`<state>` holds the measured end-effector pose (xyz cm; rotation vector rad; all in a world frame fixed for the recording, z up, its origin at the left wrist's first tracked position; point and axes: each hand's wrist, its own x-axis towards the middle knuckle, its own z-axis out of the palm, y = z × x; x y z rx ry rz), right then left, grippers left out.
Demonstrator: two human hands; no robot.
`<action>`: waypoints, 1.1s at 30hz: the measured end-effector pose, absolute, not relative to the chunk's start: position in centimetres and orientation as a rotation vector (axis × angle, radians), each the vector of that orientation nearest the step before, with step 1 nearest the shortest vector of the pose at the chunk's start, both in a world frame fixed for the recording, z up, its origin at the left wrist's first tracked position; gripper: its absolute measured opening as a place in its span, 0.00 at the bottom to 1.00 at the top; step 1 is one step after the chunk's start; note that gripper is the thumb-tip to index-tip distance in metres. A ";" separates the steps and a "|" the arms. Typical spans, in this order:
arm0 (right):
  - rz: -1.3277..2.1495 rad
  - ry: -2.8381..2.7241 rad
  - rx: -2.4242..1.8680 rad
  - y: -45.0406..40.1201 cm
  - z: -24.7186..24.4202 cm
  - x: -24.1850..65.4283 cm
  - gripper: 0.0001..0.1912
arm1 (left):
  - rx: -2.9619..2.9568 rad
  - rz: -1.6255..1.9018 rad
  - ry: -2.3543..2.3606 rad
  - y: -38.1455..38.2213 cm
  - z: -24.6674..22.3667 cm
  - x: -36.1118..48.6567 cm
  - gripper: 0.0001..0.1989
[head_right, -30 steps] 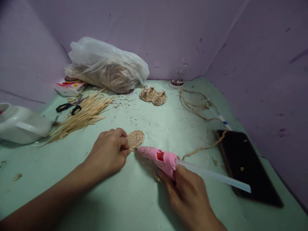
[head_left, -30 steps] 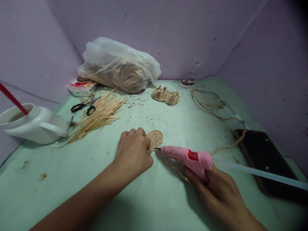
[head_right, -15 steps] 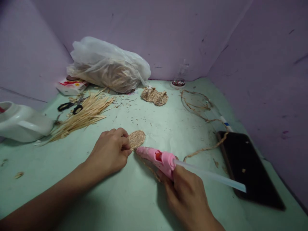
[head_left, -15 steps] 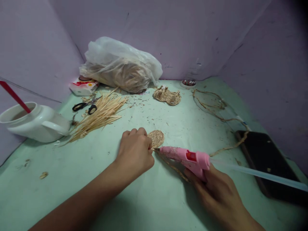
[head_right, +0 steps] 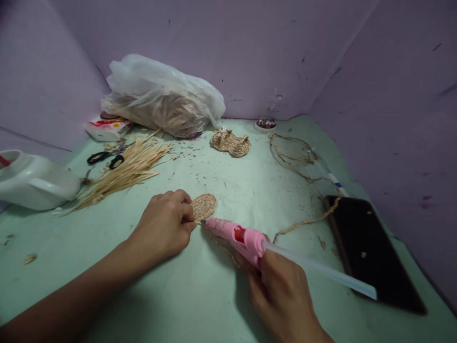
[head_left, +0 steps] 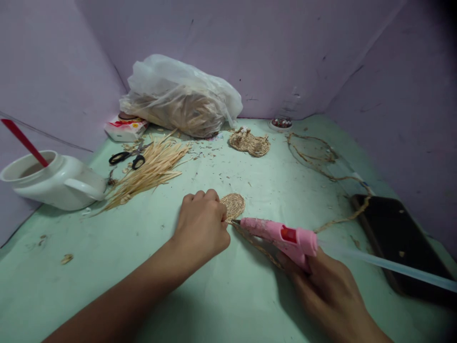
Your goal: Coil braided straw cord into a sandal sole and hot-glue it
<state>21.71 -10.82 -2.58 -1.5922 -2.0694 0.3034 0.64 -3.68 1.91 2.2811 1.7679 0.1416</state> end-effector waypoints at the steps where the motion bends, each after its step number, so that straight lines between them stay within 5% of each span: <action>1: 0.310 -2.072 -1.587 -10.8 -2.6 21.7 0.11 | 2.282 0.137 1.768 -3.7 1.9 0.6 0.07; 33: 0.169 -2.087 -1.520 -10.3 -2.2 21.9 0.12 | 2.292 0.143 1.779 -3.6 1.8 0.6 0.08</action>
